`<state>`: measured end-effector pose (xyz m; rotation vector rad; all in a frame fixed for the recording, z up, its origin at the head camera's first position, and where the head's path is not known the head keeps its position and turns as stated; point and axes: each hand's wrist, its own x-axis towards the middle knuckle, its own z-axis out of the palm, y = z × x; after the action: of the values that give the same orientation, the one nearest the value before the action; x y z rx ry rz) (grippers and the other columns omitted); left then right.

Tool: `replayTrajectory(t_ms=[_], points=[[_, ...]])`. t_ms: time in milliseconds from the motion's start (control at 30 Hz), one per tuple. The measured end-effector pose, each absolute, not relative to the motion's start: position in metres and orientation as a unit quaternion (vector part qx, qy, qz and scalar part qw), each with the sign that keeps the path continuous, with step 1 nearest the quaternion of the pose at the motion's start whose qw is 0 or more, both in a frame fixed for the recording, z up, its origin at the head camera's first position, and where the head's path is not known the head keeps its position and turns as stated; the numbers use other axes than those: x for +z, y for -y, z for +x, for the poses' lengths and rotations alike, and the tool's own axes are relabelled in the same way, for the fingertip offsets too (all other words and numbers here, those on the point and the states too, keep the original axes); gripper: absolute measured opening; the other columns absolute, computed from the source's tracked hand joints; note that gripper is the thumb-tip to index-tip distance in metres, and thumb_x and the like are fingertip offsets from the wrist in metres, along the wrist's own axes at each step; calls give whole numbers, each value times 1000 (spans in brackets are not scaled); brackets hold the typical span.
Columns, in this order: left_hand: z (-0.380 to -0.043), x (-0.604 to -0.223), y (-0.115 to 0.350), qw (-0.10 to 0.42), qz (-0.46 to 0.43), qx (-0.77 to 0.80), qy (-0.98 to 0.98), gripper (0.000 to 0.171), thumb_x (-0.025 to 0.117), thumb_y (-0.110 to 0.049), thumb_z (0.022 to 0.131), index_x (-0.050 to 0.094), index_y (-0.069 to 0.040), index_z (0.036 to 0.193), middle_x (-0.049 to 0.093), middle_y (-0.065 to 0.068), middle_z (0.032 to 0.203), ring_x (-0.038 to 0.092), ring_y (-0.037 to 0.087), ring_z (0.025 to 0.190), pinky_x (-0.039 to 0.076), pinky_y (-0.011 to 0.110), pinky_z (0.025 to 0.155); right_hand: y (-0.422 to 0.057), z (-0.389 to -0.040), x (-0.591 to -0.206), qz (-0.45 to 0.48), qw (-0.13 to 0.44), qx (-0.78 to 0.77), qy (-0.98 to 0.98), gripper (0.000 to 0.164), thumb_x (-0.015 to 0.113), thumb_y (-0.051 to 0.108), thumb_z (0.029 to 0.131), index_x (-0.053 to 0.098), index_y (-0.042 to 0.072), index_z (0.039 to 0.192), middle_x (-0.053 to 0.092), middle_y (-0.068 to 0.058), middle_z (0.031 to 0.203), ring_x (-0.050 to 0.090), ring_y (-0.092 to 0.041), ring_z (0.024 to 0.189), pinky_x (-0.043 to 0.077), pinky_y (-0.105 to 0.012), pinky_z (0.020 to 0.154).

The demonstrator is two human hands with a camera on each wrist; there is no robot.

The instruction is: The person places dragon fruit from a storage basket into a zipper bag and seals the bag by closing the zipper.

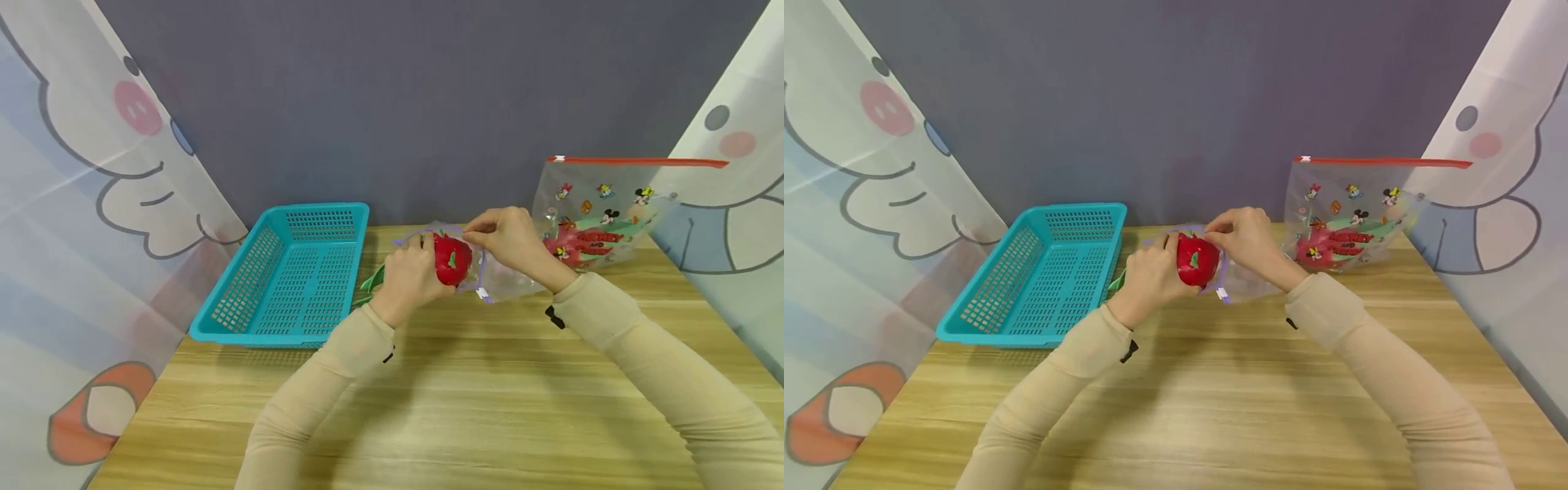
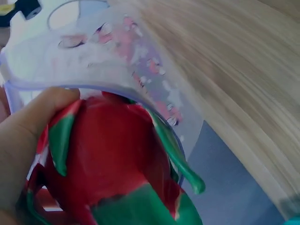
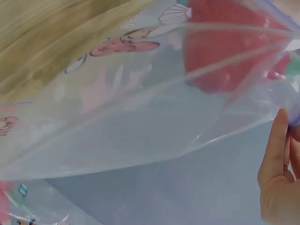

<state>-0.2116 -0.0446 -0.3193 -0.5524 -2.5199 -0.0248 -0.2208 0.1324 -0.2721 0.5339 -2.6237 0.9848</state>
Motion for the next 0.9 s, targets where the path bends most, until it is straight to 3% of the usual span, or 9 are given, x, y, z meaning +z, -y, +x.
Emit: replayTrajectory(t_ms=[133, 233, 433, 733, 900], points=[[-211, -319, 35, 302, -210, 36, 929, 87, 72, -62, 57, 56, -2, 119, 66, 10, 102, 66, 22, 84, 56, 31, 67, -135, -222, -269, 203, 156, 338, 906, 9, 70, 12, 81, 74, 5, 86, 71, -12, 84, 64, -19, 66, 47, -22, 55], [-215, -317, 27, 304, -213, 51, 927, 83, 72, -61, 59, 58, -3, 116, 66, 9, 97, 66, 21, 82, 55, 28, 71, -136, -222, -267, 204, 153, 344, 904, 9, 71, 12, 80, 74, 5, 85, 71, -12, 83, 63, -16, 66, 47, -20, 55], [-229, -318, 9, 294, -212, 53, 930, 64, 62, -69, 65, 65, -11, 92, 67, 2, 75, 64, 16, 64, 52, 24, 52, -137, -221, -265, 188, 110, 360, 907, 9, 71, 15, 80, 74, 8, 84, 70, -9, 81, 55, -9, 58, 42, -20, 50], [-248, -321, -5, 184, -191, 72, 961, 45, 60, -56, 77, 62, -14, 89, 64, -1, 76, 63, 16, 66, 51, 26, 51, -140, -219, -265, 199, 119, 357, 905, 8, 70, 14, 81, 73, 8, 83, 70, -8, 79, 55, -9, 58, 43, -21, 51], [-256, -322, -6, 145, -180, 100, 968, 44, 58, -56, 79, 63, -14, 92, 66, -2, 80, 64, 16, 72, 52, 26, 57, -144, -220, -268, 252, 191, 312, 896, 5, 71, 9, 79, 73, 4, 80, 68, -5, 73, 57, -10, 57, 44, -20, 51]])
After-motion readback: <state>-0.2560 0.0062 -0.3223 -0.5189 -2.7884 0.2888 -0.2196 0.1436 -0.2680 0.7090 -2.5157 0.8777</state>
